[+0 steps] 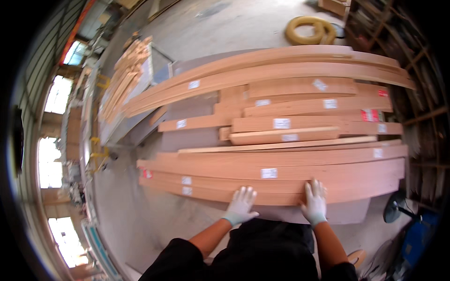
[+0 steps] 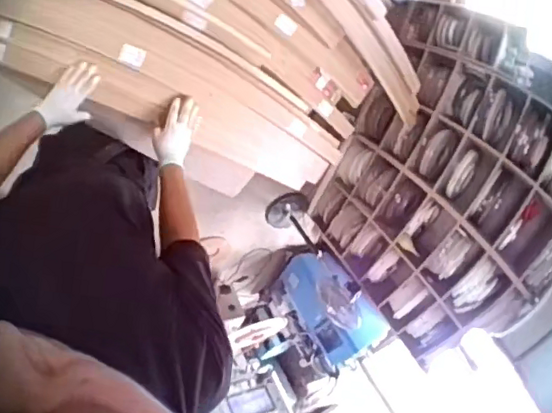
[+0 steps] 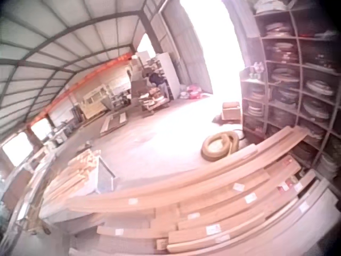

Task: The person uses a hand tool to remove labels and smooth the edges of several wooden furniture components, then moves the boards to a machine for further processing.

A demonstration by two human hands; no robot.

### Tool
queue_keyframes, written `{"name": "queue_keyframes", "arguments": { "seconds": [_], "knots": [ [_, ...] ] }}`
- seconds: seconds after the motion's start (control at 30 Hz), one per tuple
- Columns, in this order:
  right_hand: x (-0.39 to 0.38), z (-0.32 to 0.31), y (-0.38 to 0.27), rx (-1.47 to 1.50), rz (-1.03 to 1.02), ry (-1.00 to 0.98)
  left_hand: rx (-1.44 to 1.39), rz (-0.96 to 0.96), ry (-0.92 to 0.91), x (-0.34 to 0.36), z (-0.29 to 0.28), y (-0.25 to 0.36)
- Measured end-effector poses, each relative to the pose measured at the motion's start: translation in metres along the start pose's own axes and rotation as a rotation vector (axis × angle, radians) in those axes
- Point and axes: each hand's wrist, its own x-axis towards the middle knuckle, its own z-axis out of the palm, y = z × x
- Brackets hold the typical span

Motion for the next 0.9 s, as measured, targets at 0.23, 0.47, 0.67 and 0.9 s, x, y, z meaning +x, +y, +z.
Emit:
{"name": "queue_keyframes", "arguments": {
  "seconds": [0.23, 0.47, 0.67, 0.9],
  "knots": [
    [-0.040, 0.012, 0.017, -0.117, 0.017, -0.075, -0.119, 0.079, 0.244, -0.006, 0.006, 0.012],
    [-0.088, 0.071, 0.025, -0.233, 0.008, -0.132, -0.060, 0.312, 0.335, -0.030, 0.063, -0.029],
    [-0.078, 0.056, 0.028, -0.193, 0.038, 0.028, -0.019, 0.151, 0.221, -0.031, 0.019, -0.073],
    [-0.049, 0.023, 0.013, -0.158, 0.011, 0.151, 0.112, 0.081, 0.208, -0.022, 0.011, -0.087]
  ]
}}
